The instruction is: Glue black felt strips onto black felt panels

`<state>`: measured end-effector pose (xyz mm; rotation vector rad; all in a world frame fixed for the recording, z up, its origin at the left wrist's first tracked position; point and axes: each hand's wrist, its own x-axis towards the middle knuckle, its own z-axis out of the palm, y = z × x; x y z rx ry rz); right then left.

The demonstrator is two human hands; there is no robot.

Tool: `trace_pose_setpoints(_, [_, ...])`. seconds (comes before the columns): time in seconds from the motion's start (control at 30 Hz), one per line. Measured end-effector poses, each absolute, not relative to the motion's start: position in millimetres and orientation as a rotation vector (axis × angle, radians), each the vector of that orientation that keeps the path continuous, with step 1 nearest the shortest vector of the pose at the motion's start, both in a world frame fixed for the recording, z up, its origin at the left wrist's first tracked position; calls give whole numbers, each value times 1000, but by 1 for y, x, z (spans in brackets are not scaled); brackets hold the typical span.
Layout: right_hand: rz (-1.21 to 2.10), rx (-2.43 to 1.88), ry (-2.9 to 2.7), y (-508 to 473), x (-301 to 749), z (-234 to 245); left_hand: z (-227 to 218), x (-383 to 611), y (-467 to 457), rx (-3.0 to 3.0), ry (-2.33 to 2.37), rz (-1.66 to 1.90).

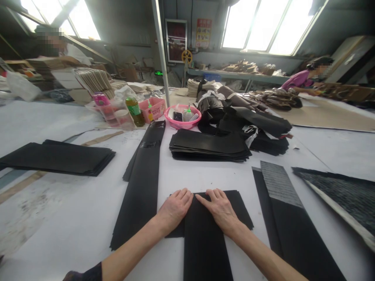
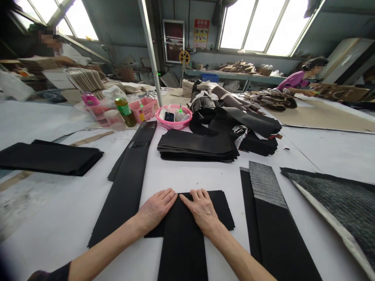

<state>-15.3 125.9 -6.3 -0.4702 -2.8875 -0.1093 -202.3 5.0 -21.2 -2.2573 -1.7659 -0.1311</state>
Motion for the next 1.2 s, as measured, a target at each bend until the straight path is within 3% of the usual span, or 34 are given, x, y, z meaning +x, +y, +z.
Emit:
trace_pose_setpoints(0.57, [-26,-516,-2862,124,-13,-6,-26,-207,-10,-2159,-1797,-85])
trace_pose_setpoints(0.83, [-34,-519,-2863,124,-12,-7,-38,-209,-19,-2013,-1956,-293])
trace_pose_setpoints(1.2, [-99,-521,-2791,129,-4,-11,-20,-193,-8,-2085,-1887,47])
